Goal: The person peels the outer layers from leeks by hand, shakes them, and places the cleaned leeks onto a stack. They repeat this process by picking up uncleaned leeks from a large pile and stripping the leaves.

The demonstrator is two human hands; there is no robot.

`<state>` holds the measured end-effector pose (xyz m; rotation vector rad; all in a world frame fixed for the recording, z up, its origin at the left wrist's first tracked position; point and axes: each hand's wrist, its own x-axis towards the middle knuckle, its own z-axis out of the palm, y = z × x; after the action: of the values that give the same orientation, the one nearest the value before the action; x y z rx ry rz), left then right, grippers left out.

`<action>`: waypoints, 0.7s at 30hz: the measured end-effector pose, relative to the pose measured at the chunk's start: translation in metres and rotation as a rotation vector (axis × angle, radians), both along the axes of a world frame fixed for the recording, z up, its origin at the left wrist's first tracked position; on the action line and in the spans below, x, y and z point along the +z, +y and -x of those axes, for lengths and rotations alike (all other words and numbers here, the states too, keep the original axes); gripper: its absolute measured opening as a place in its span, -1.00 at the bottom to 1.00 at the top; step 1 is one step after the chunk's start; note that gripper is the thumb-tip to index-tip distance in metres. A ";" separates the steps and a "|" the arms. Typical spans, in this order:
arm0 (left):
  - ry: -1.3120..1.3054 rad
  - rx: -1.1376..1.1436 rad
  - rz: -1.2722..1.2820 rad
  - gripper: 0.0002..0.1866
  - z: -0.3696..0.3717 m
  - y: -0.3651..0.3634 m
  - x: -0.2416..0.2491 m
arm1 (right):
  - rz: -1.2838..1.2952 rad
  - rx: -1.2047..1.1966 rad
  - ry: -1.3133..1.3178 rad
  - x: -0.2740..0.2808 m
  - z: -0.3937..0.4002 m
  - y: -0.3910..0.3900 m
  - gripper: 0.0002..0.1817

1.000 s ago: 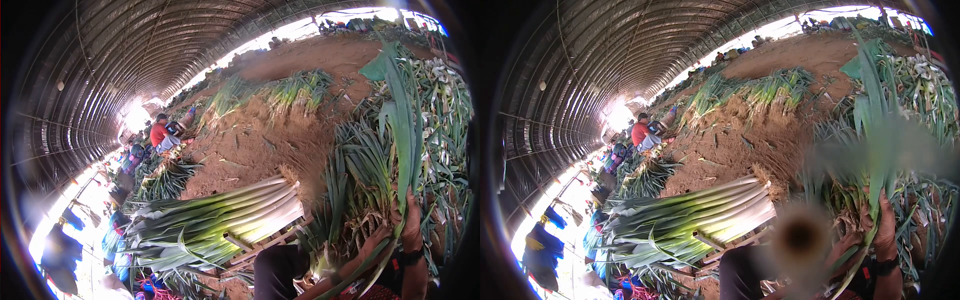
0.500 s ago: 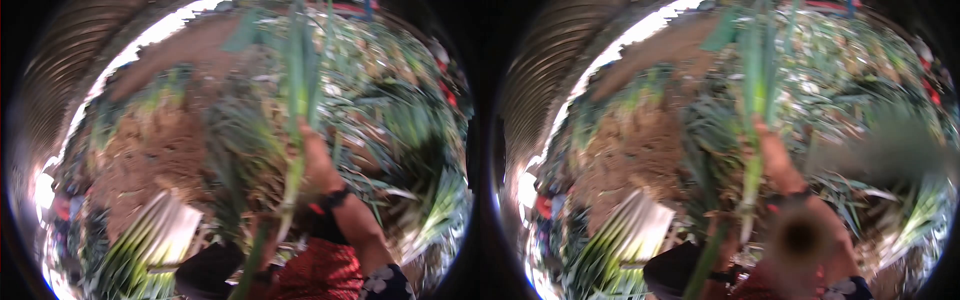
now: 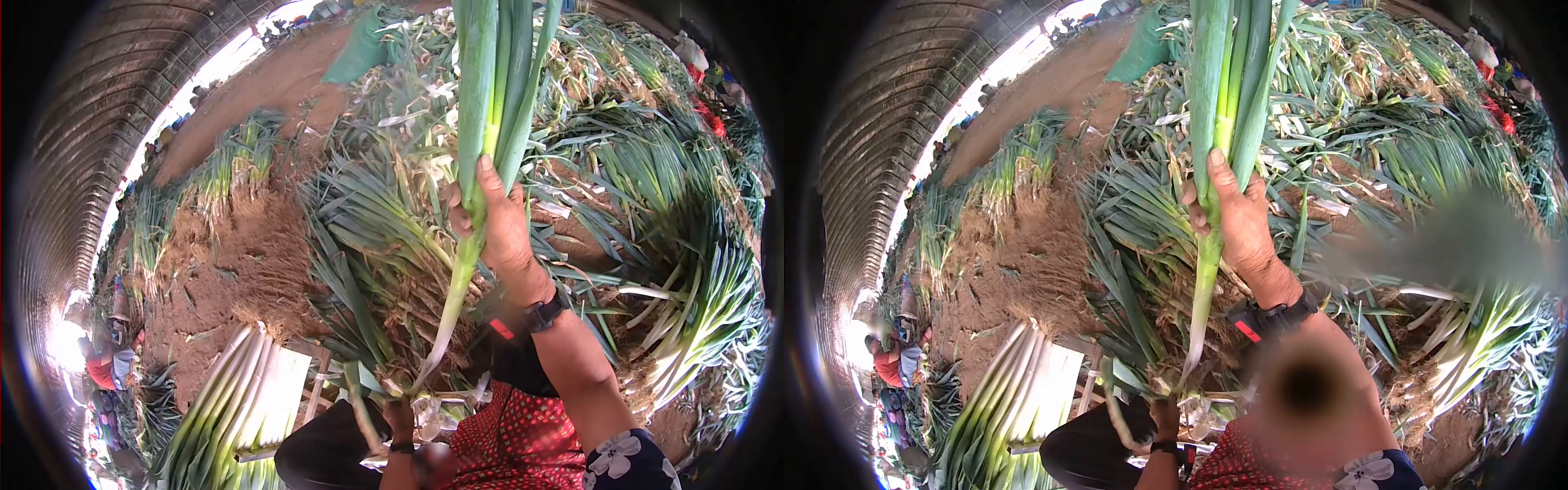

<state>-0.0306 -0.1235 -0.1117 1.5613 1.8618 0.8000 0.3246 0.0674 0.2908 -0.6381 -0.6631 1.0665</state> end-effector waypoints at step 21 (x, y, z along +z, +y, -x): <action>-0.621 -0.474 -0.159 -0.42 -0.119 0.109 0.303 | -0.056 0.326 0.048 -0.010 0.051 -0.006 -0.28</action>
<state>0.0885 -0.0147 0.1912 1.5276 0.9610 1.0648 0.2735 0.0615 0.2804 -0.4633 -0.7688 1.3553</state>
